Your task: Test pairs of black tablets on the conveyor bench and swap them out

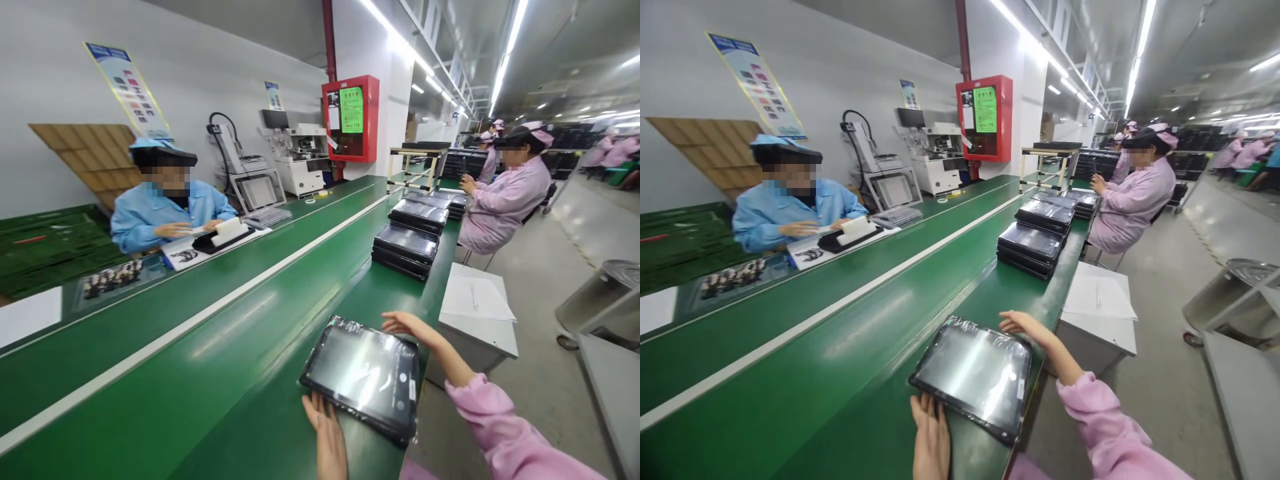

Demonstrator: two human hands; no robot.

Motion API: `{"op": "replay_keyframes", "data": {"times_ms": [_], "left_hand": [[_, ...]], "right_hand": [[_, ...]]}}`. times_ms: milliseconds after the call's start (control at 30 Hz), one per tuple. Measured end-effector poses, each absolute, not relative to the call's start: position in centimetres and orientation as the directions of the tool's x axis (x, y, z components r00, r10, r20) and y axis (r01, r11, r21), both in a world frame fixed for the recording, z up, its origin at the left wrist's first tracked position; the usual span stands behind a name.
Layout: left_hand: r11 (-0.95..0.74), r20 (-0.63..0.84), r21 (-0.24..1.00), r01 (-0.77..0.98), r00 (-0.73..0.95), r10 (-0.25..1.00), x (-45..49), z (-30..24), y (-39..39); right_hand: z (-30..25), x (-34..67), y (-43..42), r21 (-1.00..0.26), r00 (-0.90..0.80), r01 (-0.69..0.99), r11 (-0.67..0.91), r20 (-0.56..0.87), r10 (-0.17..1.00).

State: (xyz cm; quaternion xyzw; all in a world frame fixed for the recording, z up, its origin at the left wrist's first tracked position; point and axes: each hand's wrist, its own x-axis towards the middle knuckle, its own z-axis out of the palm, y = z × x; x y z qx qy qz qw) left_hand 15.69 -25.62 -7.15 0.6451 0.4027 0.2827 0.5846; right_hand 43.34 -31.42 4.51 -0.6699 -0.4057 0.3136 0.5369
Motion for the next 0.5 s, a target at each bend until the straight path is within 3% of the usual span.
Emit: {"op": "replay_keyframes", "data": {"times_ms": [100,200,300,400,500], "left_hand": [[-0.07,0.008,0.977,0.202,0.295,0.955,16.3,-6.8,-24.1],[-0.162,0.078,0.953,0.254,0.314,0.946,16.3,-5.3,-21.9],[-0.26,0.158,0.899,0.352,0.294,0.943,16.8,-4.2,-19.6],[-0.382,0.27,0.813,0.439,0.298,0.916,17.0,-4.3,-18.1],[-0.498,0.312,0.746,0.442,0.428,0.848,16.2,-5.1,-17.9]], "right_hand": [[4.0,46.4,-34.0,-0.97,0.579,0.177,-0.165,-0.033,0.814],[1.8,47.0,-37.1,-0.948,0.667,0.121,-0.293,-0.141,0.732],[-1.4,44.4,-39.7,-0.9,0.632,-0.083,-0.429,-0.38,0.676],[-3.6,41.2,-40.8,-0.892,0.543,-0.339,-0.3,-0.446,0.712],[-3.8,40.4,-40.7,-0.838,0.499,-0.514,-0.185,-0.467,0.73]]}}
